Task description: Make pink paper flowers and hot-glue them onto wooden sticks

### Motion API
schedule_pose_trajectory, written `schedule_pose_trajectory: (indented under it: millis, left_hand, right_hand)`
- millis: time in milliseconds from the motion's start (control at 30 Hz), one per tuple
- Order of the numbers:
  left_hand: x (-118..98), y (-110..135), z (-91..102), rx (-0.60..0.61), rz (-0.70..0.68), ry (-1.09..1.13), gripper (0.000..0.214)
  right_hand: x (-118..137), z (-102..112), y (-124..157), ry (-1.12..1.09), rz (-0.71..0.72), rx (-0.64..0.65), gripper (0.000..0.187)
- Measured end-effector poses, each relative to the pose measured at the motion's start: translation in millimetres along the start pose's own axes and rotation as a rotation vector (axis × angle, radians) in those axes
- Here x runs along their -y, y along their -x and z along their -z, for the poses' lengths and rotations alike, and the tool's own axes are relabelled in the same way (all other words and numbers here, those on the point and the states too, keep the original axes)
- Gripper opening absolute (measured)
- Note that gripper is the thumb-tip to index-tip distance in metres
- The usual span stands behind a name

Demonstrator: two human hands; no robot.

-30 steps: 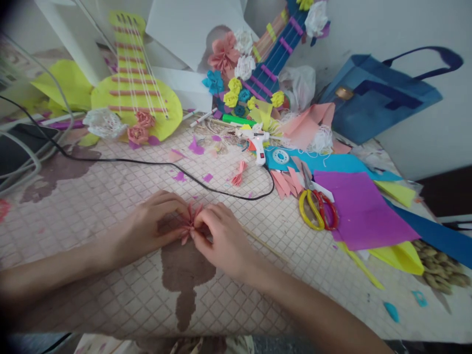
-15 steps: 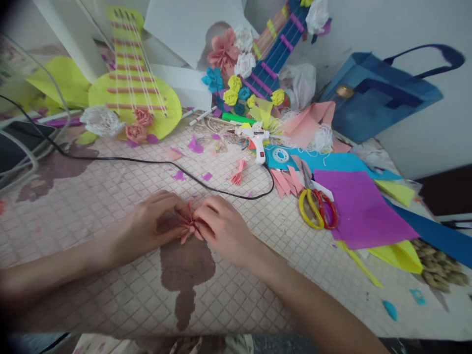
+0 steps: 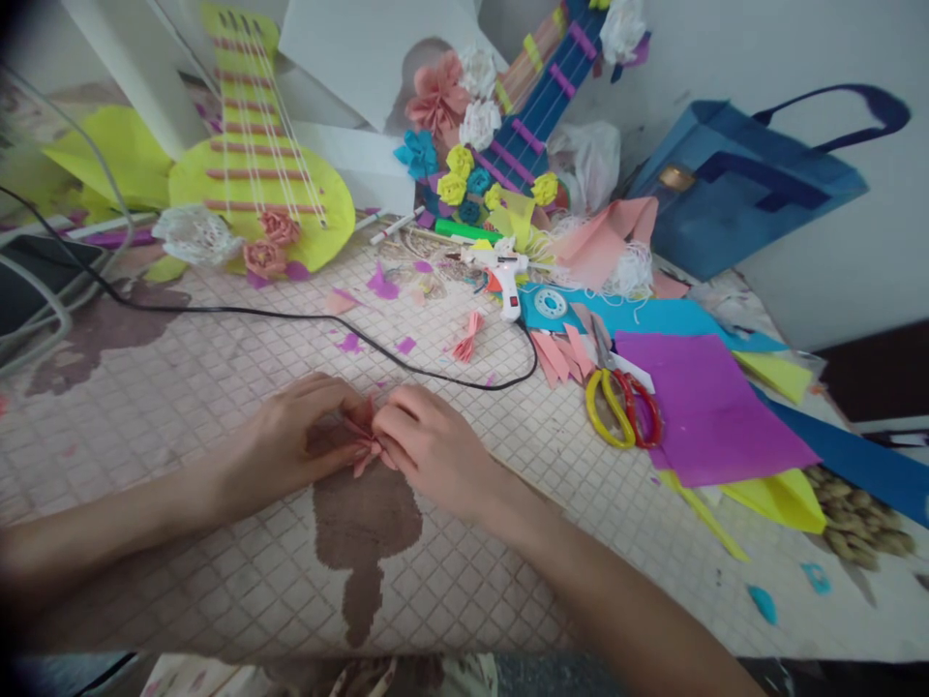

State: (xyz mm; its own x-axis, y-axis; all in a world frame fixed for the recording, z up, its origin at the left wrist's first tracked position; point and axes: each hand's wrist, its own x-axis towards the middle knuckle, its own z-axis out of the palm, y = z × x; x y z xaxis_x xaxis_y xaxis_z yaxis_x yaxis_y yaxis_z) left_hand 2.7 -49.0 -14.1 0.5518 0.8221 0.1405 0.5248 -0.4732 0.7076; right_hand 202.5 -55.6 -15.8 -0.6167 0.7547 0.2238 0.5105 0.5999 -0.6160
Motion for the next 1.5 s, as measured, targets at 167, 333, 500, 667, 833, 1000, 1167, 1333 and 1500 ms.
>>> schedule_pose_trajectory:
  millis: [167,333,500,667,833,1000,1167,1333,1500]
  left_hand:
    - [2.2,1.1,-1.0,-0.008,0.003,-0.005,0.007]
    - [3.0,1.0,-1.0,-0.002,0.004,-0.011,0.007]
    - [0.6,0.2,-1.7,-0.013,0.02,-0.004,0.006]
    - [1.3,0.4,-2.8,-0.015,0.022,0.0,0.009]
    - [-0.9,0.4,-0.3,0.0,0.016,0.01,0.004]
    - [-0.2,0.1,-1.3,-0.001,0.025,-0.002,0.009]
    - [0.7,0.2,-2.6,-0.014,0.022,-0.011,0.009]
    - [0.0,0.0,-1.8,-0.007,0.032,-0.01,0.008]
    - [0.8,0.8,-1.6,-0.012,0.021,-0.009,0.007]
  right_hand:
    - [1.2,9.4,3.8,-0.153,-0.066,-0.112,0.014]
    - [-4.1,13.9,8.0,-0.592,-0.285,-0.319,0.005]
    - [-9.0,19.8,10.1,-0.74,-0.351,-0.529,0.005]
    - [-1.4,18.8,10.2,-0.278,-0.163,-0.278,0.008]
    - [-1.4,4.9,6.2,-0.12,-0.014,-0.071,0.016]
    - [-4.9,0.7,3.0,-0.107,-0.016,-0.012,0.015]
    - [-5.9,-0.7,1.7,-0.106,-0.014,0.012,0.014]
    - [-7.5,-1.8,1.1,-0.104,-0.018,0.016,0.016]
    - [-5.0,3.1,1.8,-0.192,-0.044,-0.096,0.017]
